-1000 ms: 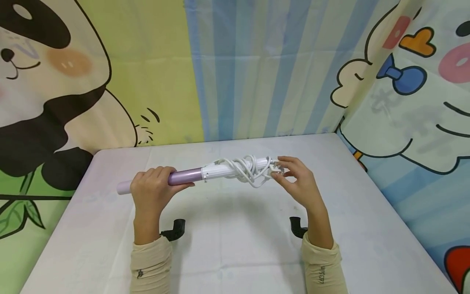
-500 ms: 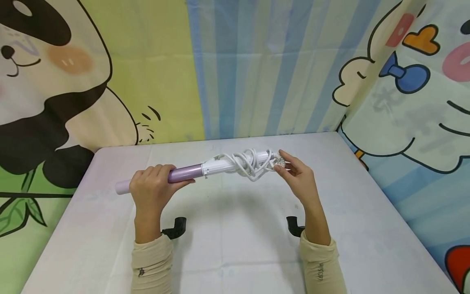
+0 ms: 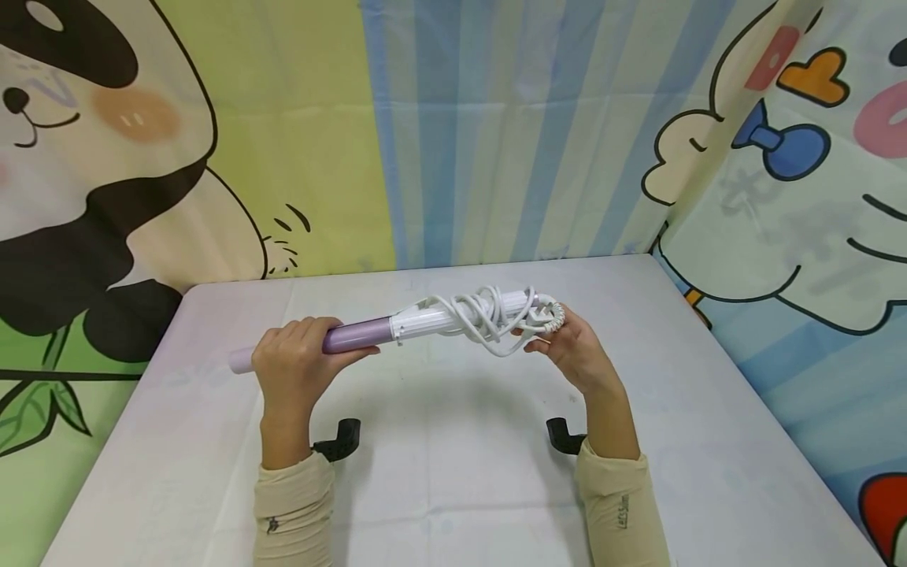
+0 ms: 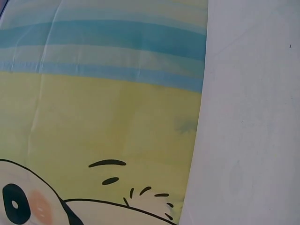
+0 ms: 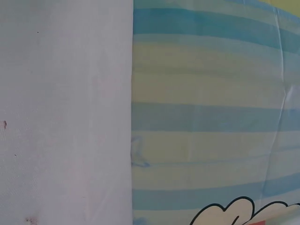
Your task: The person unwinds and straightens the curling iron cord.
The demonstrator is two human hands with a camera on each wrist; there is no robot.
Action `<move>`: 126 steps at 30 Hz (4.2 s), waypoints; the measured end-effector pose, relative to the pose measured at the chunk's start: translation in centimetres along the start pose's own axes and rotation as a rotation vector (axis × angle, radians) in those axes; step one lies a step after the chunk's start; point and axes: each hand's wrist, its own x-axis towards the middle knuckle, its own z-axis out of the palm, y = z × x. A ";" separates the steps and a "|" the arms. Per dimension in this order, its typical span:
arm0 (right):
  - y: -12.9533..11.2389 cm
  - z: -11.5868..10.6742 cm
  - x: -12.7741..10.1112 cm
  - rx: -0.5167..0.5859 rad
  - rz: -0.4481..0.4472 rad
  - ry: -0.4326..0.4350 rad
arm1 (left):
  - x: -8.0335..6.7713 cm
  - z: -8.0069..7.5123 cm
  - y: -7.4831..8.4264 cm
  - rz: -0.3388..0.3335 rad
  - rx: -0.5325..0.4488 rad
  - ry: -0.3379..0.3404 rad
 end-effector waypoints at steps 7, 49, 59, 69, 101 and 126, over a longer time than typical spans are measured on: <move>-0.1 0.2 -0.3 -0.089 0.020 0.062 | 0.0 0.0 -0.2 0.012 0.019 -0.016; -1.0 1.3 -0.1 -0.489 0.120 0.204 | 0.4 -0.2 0.3 -0.006 0.021 -0.033; -2.1 2.4 0.1 -0.708 0.255 0.435 | 0.5 -0.1 0.5 0.010 0.021 -0.049; -2.2 3.0 0.4 -0.564 0.265 0.537 | 0.5 -0.1 0.3 0.023 0.036 -0.065; -1.5 2.0 0.2 -0.190 0.172 0.238 | 0.3 -0.3 -0.1 -0.017 0.031 -0.049; -1.3 2.4 0.4 -0.070 0.193 0.237 | 0.4 0.1 0.2 -0.042 0.009 -0.074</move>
